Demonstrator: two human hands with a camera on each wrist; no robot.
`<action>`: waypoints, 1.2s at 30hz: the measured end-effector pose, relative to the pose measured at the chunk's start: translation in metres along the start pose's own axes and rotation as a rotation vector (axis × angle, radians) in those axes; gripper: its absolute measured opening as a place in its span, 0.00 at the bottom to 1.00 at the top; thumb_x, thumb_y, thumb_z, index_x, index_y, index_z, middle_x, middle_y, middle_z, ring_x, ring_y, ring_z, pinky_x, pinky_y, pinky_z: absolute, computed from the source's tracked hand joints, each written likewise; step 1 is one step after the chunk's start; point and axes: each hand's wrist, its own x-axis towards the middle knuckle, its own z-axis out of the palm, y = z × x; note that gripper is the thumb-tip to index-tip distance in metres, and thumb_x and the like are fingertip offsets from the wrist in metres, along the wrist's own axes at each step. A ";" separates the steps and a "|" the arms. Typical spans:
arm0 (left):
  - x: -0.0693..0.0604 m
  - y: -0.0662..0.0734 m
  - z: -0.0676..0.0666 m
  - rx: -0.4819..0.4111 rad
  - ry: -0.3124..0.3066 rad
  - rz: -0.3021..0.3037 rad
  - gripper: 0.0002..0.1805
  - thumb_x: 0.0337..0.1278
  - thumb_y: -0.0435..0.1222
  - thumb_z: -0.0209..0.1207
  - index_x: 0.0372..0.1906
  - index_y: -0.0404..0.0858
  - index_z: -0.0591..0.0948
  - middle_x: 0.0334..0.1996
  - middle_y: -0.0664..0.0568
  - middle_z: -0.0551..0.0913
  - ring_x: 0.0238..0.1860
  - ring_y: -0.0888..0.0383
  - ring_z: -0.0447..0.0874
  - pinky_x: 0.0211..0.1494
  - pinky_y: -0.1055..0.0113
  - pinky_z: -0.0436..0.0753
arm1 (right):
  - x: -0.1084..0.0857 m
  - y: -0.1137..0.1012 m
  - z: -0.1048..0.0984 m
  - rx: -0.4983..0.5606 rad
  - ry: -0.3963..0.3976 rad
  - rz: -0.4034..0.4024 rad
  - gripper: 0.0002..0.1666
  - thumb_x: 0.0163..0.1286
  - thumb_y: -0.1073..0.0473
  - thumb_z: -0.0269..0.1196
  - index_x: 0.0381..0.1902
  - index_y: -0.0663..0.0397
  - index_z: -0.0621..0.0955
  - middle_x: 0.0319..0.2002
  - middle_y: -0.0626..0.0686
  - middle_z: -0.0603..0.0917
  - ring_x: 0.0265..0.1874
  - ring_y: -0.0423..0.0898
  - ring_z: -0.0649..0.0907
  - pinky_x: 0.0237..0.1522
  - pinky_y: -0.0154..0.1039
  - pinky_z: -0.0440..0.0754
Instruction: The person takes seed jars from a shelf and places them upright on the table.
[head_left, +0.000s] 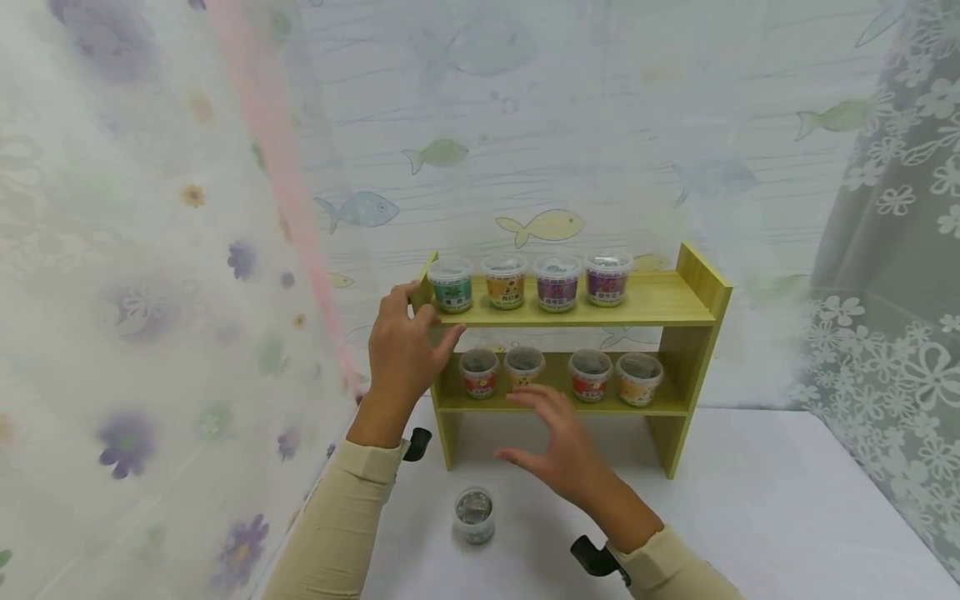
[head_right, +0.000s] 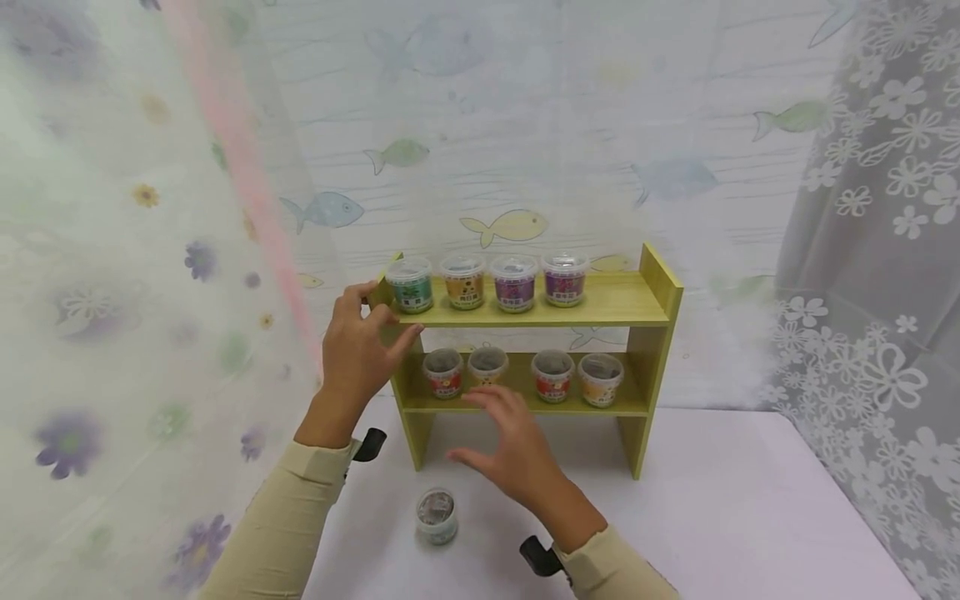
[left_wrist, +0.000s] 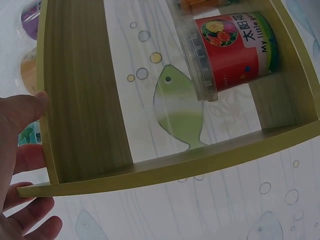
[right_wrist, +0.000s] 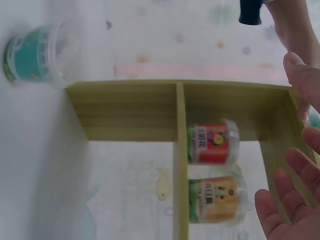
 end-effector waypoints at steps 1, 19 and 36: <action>0.000 0.000 0.000 0.000 -0.001 0.000 0.23 0.60 0.56 0.70 0.32 0.39 0.83 0.65 0.37 0.75 0.62 0.39 0.77 0.53 0.48 0.85 | 0.002 0.000 -0.002 -0.003 0.014 -0.020 0.44 0.50 0.51 0.84 0.64 0.52 0.80 0.65 0.53 0.79 0.67 0.51 0.76 0.64 0.55 0.78; 0.000 0.002 -0.002 0.004 -0.021 -0.021 0.23 0.60 0.55 0.70 0.31 0.39 0.83 0.65 0.37 0.75 0.62 0.39 0.77 0.53 0.49 0.85 | 0.031 -0.006 -0.045 -0.130 0.098 -0.092 0.43 0.49 0.50 0.84 0.62 0.56 0.81 0.64 0.55 0.80 0.66 0.53 0.78 0.65 0.55 0.77; 0.001 0.002 -0.002 -0.010 -0.002 -0.016 0.22 0.58 0.55 0.72 0.31 0.39 0.82 0.64 0.38 0.75 0.61 0.40 0.77 0.51 0.49 0.85 | 0.060 -0.010 -0.084 -0.188 0.159 -0.154 0.41 0.49 0.53 0.85 0.60 0.57 0.82 0.62 0.58 0.81 0.66 0.54 0.78 0.55 0.47 0.82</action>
